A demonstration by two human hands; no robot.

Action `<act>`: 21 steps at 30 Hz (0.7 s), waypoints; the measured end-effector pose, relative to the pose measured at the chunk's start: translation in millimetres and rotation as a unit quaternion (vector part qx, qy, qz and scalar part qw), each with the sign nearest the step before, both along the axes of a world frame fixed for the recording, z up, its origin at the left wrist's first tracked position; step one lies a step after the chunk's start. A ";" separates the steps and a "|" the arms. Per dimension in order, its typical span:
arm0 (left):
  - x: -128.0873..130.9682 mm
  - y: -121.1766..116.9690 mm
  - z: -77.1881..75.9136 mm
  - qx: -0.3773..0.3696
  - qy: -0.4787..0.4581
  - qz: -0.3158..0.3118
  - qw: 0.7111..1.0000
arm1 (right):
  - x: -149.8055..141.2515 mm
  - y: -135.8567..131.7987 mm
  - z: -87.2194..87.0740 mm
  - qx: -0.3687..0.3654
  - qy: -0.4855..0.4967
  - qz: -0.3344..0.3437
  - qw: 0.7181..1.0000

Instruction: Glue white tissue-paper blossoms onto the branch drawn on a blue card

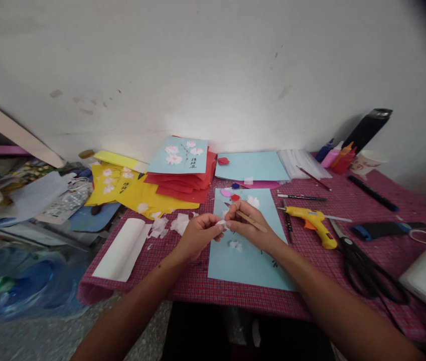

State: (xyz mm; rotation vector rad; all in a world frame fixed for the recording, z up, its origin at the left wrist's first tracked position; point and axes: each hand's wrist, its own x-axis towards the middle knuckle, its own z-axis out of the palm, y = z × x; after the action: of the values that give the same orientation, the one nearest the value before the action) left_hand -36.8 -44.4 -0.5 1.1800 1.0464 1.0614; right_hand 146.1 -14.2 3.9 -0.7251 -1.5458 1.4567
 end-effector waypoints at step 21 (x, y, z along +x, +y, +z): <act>9.0 -1.3 -3.5 0.022 -0.003 -0.005 1.000 | -4.2 -0.6 3.2 -0.064 0.046 -0.065 0.995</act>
State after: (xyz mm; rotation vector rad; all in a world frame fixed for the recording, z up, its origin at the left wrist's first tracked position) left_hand -27.8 -45.7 -3.9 1.2152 1.0166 1.0852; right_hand 142.0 -14.9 7.0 -0.8079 -1.3210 1.4804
